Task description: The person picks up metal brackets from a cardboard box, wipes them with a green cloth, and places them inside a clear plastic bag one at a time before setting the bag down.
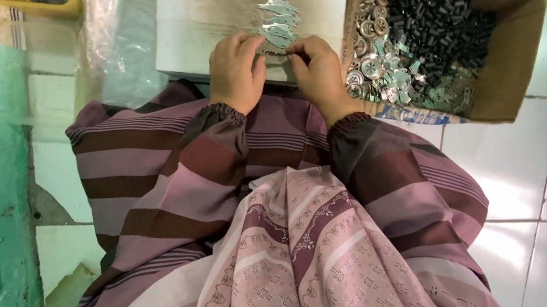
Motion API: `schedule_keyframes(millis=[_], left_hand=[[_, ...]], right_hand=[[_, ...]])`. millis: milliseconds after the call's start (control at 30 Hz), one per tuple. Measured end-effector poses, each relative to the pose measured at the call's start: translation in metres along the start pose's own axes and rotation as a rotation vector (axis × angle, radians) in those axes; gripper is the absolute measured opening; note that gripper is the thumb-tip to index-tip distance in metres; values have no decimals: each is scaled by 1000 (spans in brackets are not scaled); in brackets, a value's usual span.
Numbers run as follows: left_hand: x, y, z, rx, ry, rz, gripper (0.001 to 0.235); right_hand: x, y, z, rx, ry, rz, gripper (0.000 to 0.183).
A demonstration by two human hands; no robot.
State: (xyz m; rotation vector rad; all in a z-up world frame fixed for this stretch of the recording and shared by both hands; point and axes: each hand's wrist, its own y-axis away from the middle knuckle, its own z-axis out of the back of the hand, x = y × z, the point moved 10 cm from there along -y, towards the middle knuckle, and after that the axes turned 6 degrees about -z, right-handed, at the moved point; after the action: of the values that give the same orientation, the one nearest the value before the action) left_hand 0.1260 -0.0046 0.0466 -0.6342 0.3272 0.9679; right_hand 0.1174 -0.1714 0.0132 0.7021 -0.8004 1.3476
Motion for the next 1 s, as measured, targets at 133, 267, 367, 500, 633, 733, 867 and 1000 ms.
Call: schedule_keyframes(millis=[133, 267, 367, 500, 633, 733, 867, 1000], left_hand=[[4, 5, -10, -33, -28, -28, 27], [-9, 6, -4, -105, 2, -18, 31], [-2, 9, -21, -52, -64, -1, 32], [-4, 8, -21, -40, -86, -14, 34], [-22, 9, -22, -34, -58, -52, 32], [-43, 7, -40, -27, -42, -102, 36], [-84, 3, -82, -8, 33, -202, 28], [-153, -13, -111, -59, 184, -421, 22]], right_hand=[[11, -8, -6, -10, 181, 75, 12], [23, -7, -4, -69, 218, 69, 8], [31, -4, -4, -116, 288, 88, 9], [36, 0, -3, -170, 335, 93, 9], [39, 11, 11, -163, 233, 110, 17], [30, 20, 30, -121, 172, 122, 18], [-8, 39, 82, -68, 330, 137, 18], [-89, 55, 161, -41, 535, 31, 21]])
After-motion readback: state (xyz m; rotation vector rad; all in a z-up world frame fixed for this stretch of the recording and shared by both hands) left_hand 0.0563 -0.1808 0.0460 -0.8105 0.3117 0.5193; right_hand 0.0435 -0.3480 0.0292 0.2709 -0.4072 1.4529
